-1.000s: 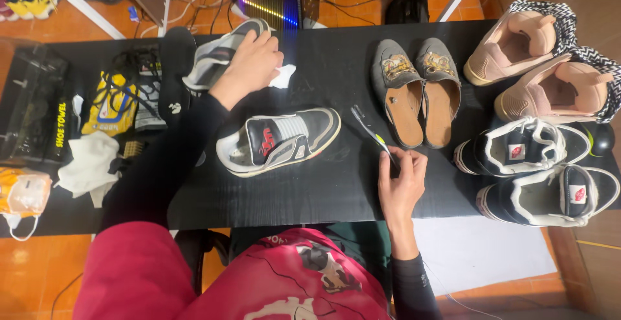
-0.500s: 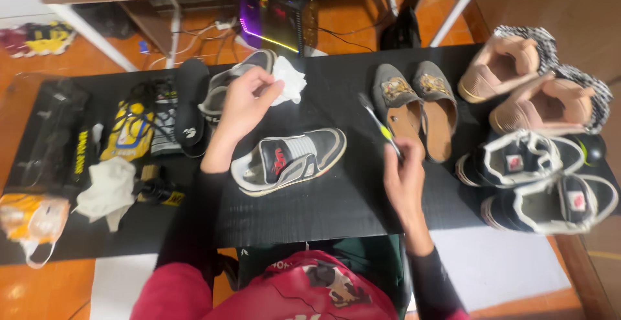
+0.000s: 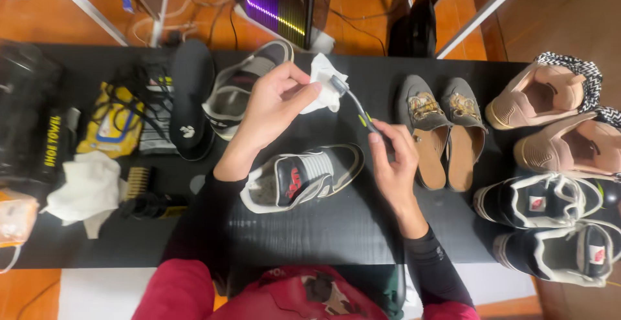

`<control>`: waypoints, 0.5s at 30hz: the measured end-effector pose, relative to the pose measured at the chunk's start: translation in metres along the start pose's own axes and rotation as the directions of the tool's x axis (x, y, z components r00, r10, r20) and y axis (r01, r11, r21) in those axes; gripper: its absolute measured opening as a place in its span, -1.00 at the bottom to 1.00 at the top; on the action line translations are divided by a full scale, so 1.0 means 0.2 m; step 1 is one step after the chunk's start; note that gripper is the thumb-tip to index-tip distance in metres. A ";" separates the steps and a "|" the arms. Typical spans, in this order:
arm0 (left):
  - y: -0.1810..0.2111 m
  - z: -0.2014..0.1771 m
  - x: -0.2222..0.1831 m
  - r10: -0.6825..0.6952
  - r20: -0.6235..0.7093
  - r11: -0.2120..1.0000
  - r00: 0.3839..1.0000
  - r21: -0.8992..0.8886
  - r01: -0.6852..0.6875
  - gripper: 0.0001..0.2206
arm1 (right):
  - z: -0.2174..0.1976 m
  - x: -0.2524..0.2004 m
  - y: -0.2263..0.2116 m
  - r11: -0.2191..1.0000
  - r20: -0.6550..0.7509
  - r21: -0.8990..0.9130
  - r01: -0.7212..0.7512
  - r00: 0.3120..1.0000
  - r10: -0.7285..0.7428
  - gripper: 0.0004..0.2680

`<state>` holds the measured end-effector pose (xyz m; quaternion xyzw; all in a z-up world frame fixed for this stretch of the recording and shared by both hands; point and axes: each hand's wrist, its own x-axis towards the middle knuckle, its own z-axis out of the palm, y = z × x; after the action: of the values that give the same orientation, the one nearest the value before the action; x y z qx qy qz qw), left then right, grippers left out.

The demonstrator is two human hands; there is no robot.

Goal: The person cleans a shoe using a brush and a cloth, then wipes the sole.

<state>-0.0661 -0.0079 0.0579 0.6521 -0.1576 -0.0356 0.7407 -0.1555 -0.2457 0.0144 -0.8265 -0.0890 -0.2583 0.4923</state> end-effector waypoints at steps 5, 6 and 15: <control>0.00 0.02 0.00 -0.126 0.108 0.988 0.986 -0.078 0.135 -0.86 | 0.01 -0.01 0.06 0.996 0.001 -0.064 0.063 0.998 -0.063 -0.84; 0.00 0.01 0.00 -0.156 0.116 0.985 0.981 -0.050 0.163 -0.86 | 0.02 -0.02 0.06 0.997 0.005 -0.055 0.057 0.998 -0.057 -0.84; 0.04 0.01 0.00 -0.170 0.200 0.939 0.965 -0.263 0.220 -0.70 | 0.05 -0.04 0.06 0.999 0.025 0.018 0.046 0.999 -0.047 -0.82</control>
<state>-0.0672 -0.0079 0.0661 0.5464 -0.1494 -0.1882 0.8023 -0.1548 -0.2421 -0.0022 -0.8232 -0.1166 -0.2584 0.4919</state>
